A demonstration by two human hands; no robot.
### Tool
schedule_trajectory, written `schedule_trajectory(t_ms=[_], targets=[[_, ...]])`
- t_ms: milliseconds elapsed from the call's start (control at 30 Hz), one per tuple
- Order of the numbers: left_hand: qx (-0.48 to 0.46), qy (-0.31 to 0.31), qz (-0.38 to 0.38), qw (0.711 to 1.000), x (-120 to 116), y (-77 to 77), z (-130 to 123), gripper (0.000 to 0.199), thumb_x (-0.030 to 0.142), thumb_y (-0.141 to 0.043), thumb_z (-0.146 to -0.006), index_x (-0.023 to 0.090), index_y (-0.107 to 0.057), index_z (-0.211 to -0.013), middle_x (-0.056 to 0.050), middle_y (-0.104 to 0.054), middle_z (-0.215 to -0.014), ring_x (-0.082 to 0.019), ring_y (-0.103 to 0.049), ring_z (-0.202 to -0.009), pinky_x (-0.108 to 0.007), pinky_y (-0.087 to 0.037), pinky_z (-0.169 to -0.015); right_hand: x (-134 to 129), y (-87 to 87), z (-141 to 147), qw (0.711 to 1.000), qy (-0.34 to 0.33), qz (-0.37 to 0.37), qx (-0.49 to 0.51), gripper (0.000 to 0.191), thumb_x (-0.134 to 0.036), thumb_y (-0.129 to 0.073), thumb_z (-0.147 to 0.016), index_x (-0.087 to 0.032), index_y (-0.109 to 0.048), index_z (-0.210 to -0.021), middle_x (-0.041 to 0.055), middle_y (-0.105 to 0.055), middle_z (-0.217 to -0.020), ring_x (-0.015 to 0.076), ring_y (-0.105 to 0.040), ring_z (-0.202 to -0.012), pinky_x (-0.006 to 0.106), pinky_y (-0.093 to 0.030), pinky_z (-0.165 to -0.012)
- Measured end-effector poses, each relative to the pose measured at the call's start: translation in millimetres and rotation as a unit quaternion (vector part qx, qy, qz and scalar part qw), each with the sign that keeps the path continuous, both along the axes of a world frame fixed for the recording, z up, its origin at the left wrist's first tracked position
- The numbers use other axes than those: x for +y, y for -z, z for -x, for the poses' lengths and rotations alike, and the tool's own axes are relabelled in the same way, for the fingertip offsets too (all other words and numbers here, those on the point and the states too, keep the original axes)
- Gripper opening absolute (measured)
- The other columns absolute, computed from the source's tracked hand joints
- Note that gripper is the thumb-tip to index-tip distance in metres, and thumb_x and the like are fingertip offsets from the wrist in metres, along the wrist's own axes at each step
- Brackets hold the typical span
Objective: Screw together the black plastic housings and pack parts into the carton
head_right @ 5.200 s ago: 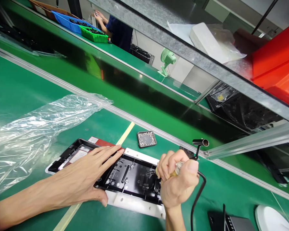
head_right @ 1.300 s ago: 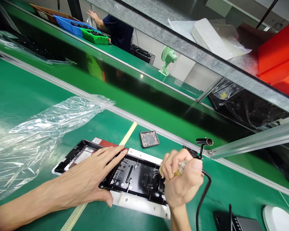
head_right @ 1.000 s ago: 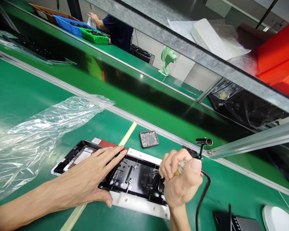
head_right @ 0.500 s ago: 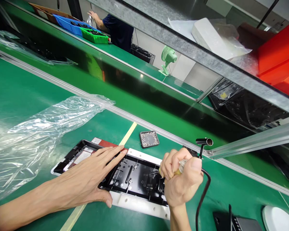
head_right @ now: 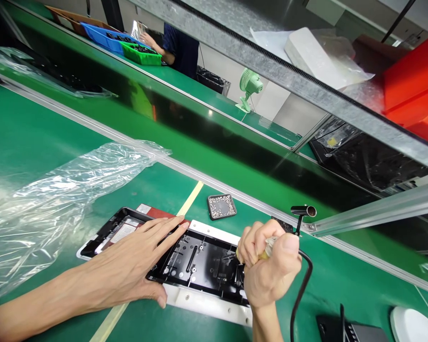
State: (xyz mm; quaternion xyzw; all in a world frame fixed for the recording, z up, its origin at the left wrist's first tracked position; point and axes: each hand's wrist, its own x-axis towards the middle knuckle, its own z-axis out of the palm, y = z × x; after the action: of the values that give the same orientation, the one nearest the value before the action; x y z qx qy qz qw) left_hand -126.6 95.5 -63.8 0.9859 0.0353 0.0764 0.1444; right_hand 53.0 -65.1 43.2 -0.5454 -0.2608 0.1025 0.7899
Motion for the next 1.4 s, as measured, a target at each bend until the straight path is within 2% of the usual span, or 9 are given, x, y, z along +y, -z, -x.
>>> schedule_trajectory(t_ms=[267,933,1400], targets=[[-0.024,0.002,0.016,1.0,-0.1,0.1,-1.2,0.131,0.091,-0.059,-0.071,0.022,0.002,-0.165,-0.018,-0.028,-0.167,-0.041,-0.034,-0.15,-0.054,-0.037,-0.119,-0.5,-0.1,0.8,1.0,0.008,0.005,0.001,0.057,-0.061,-0.051,-0.09,-0.021,-0.038,-0.051,-0.007,-0.029,-0.041,0.0081,-0.026,-0.034,0.021,-0.028,-0.033],[-0.015,0.0,0.013,1.0,0.1,1.3,-0.9,0.13,0.093,-0.055,-0.071,0.021,-0.001,-0.165,-0.018,-0.027,-0.167,-0.042,-0.033,-0.15,-0.053,-0.035,-0.12,0.3,0.1,-0.4,1.0,0.005,-0.004,0.0,0.058,-0.061,-0.051,-0.091,-0.021,-0.039,-0.051,-0.0066,-0.031,-0.04,0.0081,-0.027,-0.033,0.021,-0.028,-0.031],[-0.007,0.004,0.006,1.0,-0.2,-0.6,-2.0,0.133,0.094,-0.054,-0.071,0.02,0.004,-0.164,-0.019,-0.027,-0.167,-0.042,-0.032,-0.151,-0.052,-0.036,-0.12,-3.0,1.6,-4.2,1.0,-0.024,-0.002,-0.004,0.056,-0.057,-0.049,-0.092,-0.02,-0.04,-0.05,-0.0058,-0.032,-0.04,0.009,-0.029,-0.033,0.022,-0.03,-0.032]])
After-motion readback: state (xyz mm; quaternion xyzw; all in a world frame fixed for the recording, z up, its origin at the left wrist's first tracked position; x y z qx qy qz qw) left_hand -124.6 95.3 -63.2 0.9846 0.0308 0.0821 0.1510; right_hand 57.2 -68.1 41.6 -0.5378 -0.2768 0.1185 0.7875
